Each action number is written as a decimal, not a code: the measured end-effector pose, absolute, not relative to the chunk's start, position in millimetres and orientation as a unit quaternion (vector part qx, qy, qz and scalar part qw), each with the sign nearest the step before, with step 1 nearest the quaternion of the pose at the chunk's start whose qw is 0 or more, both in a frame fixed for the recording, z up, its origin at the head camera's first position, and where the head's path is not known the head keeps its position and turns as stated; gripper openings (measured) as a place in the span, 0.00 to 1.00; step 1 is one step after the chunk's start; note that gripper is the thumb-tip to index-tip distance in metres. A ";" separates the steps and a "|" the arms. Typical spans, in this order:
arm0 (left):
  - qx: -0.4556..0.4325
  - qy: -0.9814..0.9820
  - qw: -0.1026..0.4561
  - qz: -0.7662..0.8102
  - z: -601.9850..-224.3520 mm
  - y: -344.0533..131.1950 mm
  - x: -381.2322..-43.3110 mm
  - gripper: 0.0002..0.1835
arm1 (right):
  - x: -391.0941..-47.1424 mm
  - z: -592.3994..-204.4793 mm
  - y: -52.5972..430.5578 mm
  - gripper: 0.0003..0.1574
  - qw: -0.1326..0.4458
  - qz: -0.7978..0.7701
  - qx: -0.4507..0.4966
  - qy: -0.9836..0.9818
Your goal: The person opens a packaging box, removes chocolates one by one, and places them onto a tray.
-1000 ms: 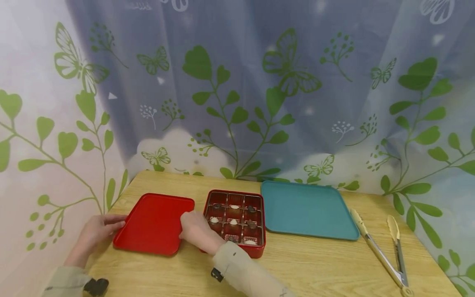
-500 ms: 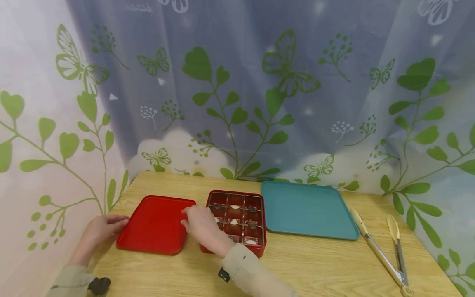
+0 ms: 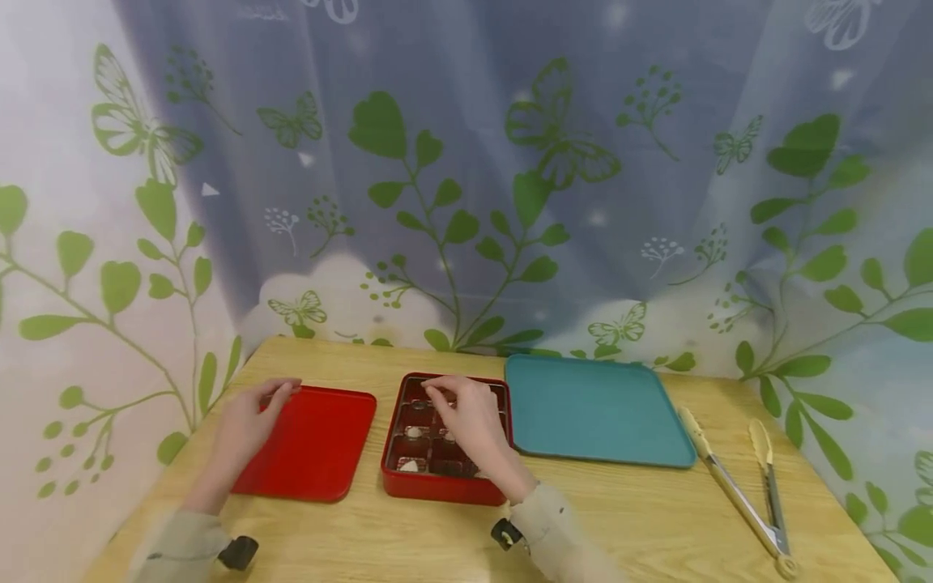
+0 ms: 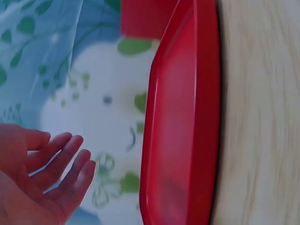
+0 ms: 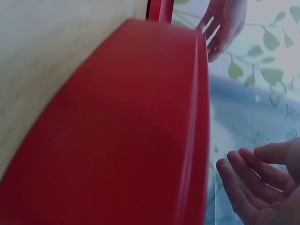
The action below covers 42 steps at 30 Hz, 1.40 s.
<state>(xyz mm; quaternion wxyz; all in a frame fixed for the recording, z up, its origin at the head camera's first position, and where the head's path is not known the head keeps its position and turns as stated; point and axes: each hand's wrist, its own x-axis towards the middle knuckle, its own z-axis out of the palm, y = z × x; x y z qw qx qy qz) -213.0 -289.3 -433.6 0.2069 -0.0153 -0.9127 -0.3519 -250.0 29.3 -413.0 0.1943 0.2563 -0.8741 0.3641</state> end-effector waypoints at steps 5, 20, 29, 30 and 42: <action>-0.036 -0.916 0.178 -0.357 -434.6 -252.1 -218.4 0.18 | -254.5 -410.3 66.1 0.16 0.211 0.353 0.223 -0.884; -0.180 -0.929 0.115 -0.303 -450.1 -184.2 -225.9 0.30 | -255.0 -411.9 222.5 0.40 0.259 0.228 0.100 -0.933; -0.187 -0.936 0.065 -0.290 -457.4 -175.8 -225.5 0.35 | -246.6 -424.0 327.7 0.52 0.209 0.168 -0.024 -0.963; -0.188 -0.937 0.062 -0.289 -457.5 -175.3 -225.6 0.36 | -245.7 -426.2 337.6 0.54 0.189 0.170 -0.044 -0.966; -0.185 -0.940 0.050 -0.283 -461.2 -171.6 -228.4 0.37 | -235.8 -448.7 407.3 0.70 0.003 0.088 -0.089 -0.992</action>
